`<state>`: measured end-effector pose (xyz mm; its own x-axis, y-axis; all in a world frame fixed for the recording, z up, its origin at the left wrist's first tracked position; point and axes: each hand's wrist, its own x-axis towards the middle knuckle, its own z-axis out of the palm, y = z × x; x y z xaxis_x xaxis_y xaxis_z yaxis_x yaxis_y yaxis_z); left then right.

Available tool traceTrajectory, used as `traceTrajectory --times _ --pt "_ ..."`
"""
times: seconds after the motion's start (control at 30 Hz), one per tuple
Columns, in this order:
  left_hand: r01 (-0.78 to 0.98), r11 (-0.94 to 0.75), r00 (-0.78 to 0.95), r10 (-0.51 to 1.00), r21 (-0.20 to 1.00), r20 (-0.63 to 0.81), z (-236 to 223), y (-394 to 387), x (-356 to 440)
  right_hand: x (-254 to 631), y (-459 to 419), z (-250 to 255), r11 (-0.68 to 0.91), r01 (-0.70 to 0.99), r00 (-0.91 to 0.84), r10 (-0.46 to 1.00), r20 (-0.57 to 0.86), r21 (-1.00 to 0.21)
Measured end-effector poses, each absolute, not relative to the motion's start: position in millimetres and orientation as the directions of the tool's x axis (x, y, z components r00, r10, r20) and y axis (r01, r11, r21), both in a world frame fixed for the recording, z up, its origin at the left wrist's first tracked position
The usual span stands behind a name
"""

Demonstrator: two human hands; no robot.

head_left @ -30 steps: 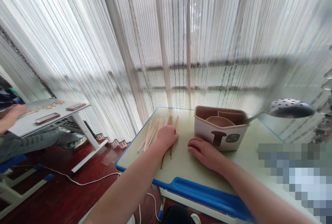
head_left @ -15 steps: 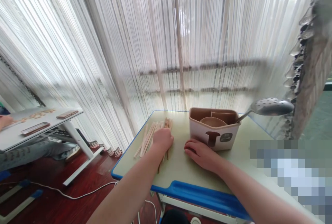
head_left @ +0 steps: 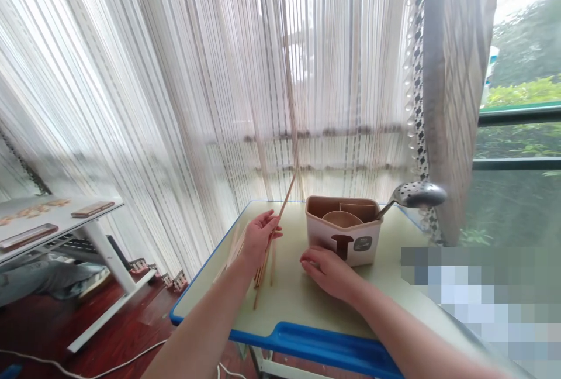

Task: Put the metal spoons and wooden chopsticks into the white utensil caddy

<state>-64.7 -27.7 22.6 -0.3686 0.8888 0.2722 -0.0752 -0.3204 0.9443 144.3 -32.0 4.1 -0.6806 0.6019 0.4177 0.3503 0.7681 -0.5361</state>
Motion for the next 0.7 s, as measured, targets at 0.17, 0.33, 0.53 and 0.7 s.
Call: traceTrajectory --times 0.17,0.33,0.53,0.7 --pt "-0.455 -0.221 -0.237 0.964 0.863 0.121 24.4 -26.9 -71.9 144.0 -32.5 2.4 0.765 0.355 -0.68 0.606 0.413 -0.538" --pt "-0.523 -0.14 -0.144 0.987 0.841 0.075 25.6 -28.9 -75.9 144.0 -32.2 2.4 0.769 0.366 -0.694 0.6 0.397 -0.524" --pt "-0.601 -0.184 -0.097 0.983 0.777 0.158 28.5 -29.6 -76.8 144.7 -35.1 3.8 0.775 0.378 -0.69 0.6 0.405 -0.506" --pt "-0.523 -0.228 -0.183 0.971 0.821 0.153 26.4 -29.1 -78.1 143.6 -33.7 2.9 0.777 0.371 -0.704 0.592 0.392 -0.509"
